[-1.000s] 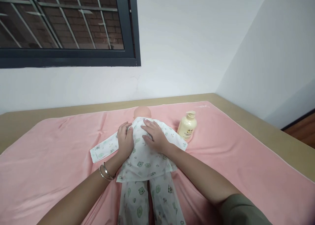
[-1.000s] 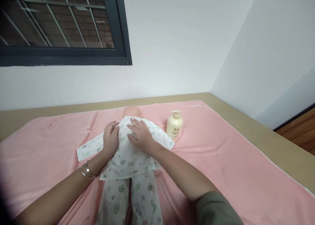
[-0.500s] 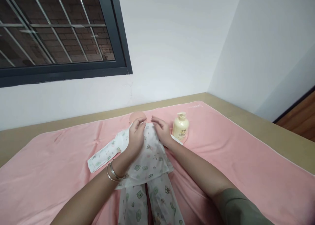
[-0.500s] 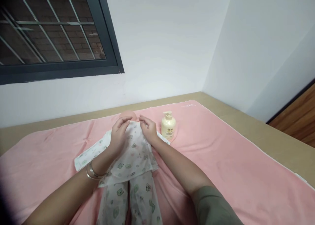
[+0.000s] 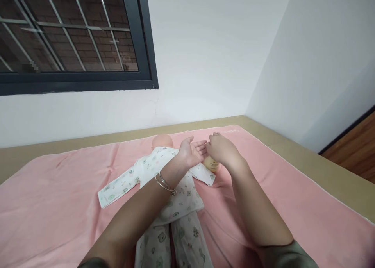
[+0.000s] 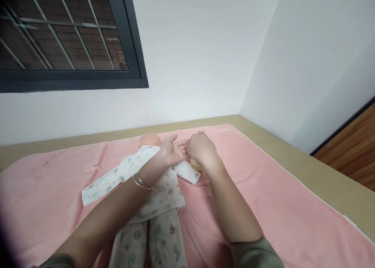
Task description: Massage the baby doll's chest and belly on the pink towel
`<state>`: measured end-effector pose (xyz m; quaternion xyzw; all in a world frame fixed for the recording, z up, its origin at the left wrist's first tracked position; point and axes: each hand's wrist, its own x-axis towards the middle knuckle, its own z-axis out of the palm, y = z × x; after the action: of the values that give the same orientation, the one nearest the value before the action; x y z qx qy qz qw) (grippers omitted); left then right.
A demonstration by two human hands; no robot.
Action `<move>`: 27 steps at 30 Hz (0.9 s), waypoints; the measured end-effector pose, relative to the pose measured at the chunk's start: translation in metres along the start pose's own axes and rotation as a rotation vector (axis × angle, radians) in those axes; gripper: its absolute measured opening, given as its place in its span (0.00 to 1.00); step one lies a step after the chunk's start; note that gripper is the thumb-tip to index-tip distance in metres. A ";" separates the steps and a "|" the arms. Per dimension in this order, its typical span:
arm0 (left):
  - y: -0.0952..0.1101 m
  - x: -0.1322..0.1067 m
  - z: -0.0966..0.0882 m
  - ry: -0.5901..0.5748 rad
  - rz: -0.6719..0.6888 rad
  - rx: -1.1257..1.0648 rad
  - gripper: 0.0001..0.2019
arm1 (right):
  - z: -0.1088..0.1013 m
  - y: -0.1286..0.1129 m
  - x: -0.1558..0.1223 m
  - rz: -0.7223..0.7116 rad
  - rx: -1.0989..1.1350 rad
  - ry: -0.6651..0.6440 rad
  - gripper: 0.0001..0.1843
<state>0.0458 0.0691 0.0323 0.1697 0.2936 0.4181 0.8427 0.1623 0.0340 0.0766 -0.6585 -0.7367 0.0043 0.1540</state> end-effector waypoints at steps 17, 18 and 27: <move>0.000 -0.122 -0.039 -0.178 0.002 -0.018 0.29 | 0.060 -0.088 -0.041 -0.452 0.133 0.247 0.30; 0.006 -0.127 -0.044 -0.184 0.022 -0.035 0.30 | 0.067 -0.096 -0.052 -0.518 0.171 0.278 0.29; 0.017 -0.151 -0.054 -0.297 0.205 -0.014 0.31 | 0.082 -0.096 -0.064 -0.568 0.634 0.353 0.31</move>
<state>-0.0712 -0.0398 0.0535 0.2529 0.1442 0.4743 0.8308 0.0558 -0.0251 0.0042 -0.3416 -0.8126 0.0750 0.4662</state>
